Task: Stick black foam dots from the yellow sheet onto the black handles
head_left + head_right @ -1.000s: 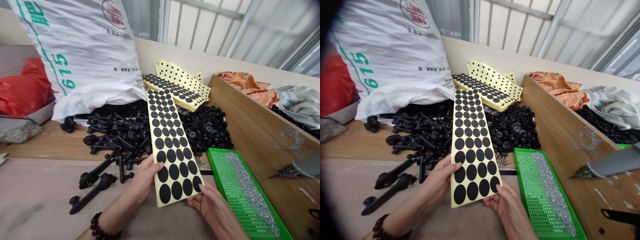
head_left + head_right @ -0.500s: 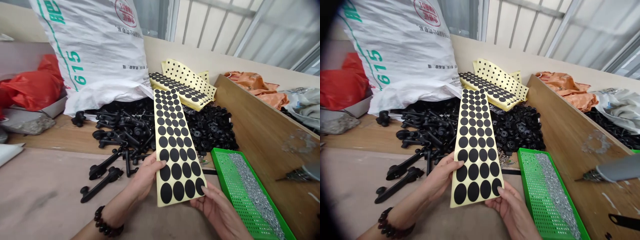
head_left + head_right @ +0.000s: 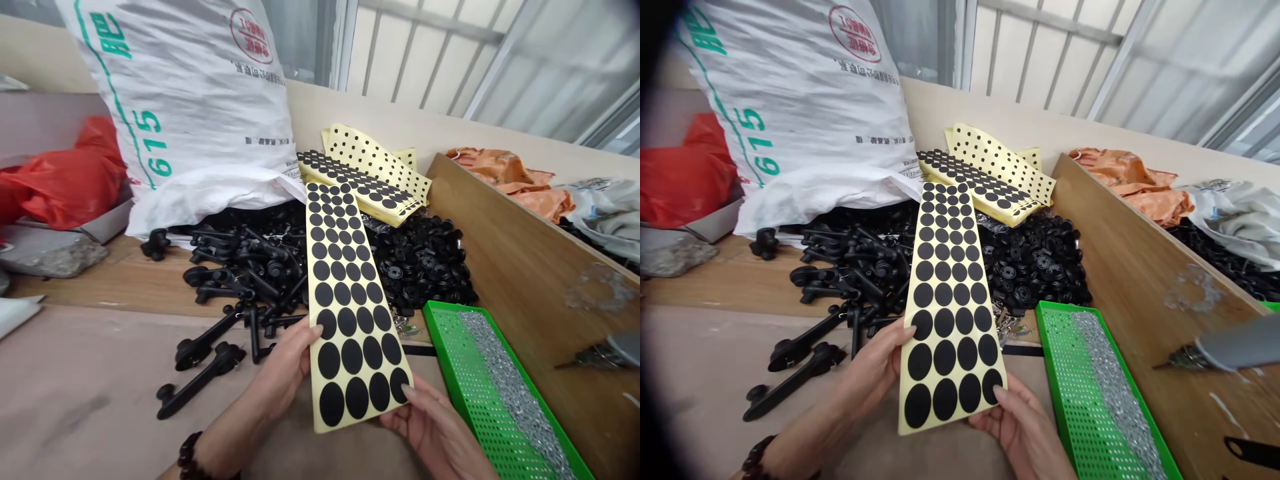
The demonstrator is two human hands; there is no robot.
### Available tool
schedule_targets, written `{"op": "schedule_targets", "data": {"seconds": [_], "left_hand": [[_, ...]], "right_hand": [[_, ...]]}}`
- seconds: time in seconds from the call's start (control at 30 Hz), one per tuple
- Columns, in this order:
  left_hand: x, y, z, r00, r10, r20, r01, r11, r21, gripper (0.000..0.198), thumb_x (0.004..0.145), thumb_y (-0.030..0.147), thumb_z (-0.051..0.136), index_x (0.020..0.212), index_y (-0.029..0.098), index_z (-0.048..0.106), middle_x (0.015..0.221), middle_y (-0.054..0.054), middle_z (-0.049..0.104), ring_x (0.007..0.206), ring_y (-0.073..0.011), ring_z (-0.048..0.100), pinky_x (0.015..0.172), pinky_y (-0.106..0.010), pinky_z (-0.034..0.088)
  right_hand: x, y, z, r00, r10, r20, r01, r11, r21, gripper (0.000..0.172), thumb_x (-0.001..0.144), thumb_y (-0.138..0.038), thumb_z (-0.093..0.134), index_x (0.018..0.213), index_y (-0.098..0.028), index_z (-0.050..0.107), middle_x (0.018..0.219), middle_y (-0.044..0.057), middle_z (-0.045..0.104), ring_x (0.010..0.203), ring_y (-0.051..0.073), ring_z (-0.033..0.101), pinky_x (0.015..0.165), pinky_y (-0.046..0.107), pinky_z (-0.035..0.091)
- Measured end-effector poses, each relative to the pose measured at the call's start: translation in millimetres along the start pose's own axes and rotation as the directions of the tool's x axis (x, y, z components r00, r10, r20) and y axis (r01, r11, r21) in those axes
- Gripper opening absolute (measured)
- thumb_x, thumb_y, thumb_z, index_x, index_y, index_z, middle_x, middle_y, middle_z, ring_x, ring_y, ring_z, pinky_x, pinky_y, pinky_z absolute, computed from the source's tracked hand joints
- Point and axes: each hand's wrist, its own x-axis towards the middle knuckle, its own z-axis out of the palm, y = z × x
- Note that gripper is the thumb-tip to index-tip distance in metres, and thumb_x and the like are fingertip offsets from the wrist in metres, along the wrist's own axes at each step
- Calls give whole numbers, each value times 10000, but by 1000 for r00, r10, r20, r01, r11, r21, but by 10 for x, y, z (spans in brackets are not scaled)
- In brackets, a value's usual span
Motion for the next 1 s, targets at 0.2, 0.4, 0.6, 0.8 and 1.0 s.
{"op": "schedule_targets", "data": {"seconds": [0.2, 0.4, 0.6, 0.8, 1.0], "left_hand": [[23, -16, -24, 999, -31, -19, 30, 999, -32, 272, 887, 248, 541, 1128, 167, 638, 1061, -94, 728, 971, -260, 673, 808, -332, 539], [16, -56, -40, 992, -58, -113, 52, 997, -60, 173, 859, 208, 568, 981, 157, 678, 964, -82, 753, 891, -218, 697, 770, -278, 551], [-5, -36, -20, 988, -73, -133, 65, 996, -65, 152, 848, 214, 583, 958, 162, 674, 939, -82, 755, 896, -238, 699, 757, -302, 557], [-103, -29, -21, 999, -46, -8, 45, 995, -84, 219, 846, 247, 586, 1037, 171, 662, 1020, -95, 734, 934, -271, 684, 758, -333, 552], [-279, -112, -55, 991, -48, 124, 59, 994, -88, 473, 775, 234, 656, 1239, 203, 567, 1163, -123, 676, 1053, -327, 629, 875, -414, 504]], "right_hand": [[33, 52, -51, 1000, 23, 13, -24, 1000, 18, 345, 702, -319, 766, 998, -146, 731, 840, 112, 760, 712, 187, 664, 699, 298, 520], [39, 81, -58, 1000, 3, 2, -3, 999, 41, 317, 675, -305, 781, 946, -146, 745, 853, 121, 762, 712, 204, 675, 672, 311, 544], [57, 133, -110, 1000, 14, -23, -13, 999, 40, 363, 657, -323, 796, 975, -158, 734, 870, 120, 761, 697, 195, 674, 678, 325, 549], [57, 157, -106, 1000, 11, -11, -10, 999, 35, 370, 655, -329, 796, 977, -159, 732, 895, 127, 760, 712, 208, 678, 682, 329, 553], [58, 165, -94, 999, 22, 29, -23, 998, 51, 348, 689, -312, 777, 997, -158, 728, 920, 130, 760, 719, 198, 686, 689, 316, 553]]}}
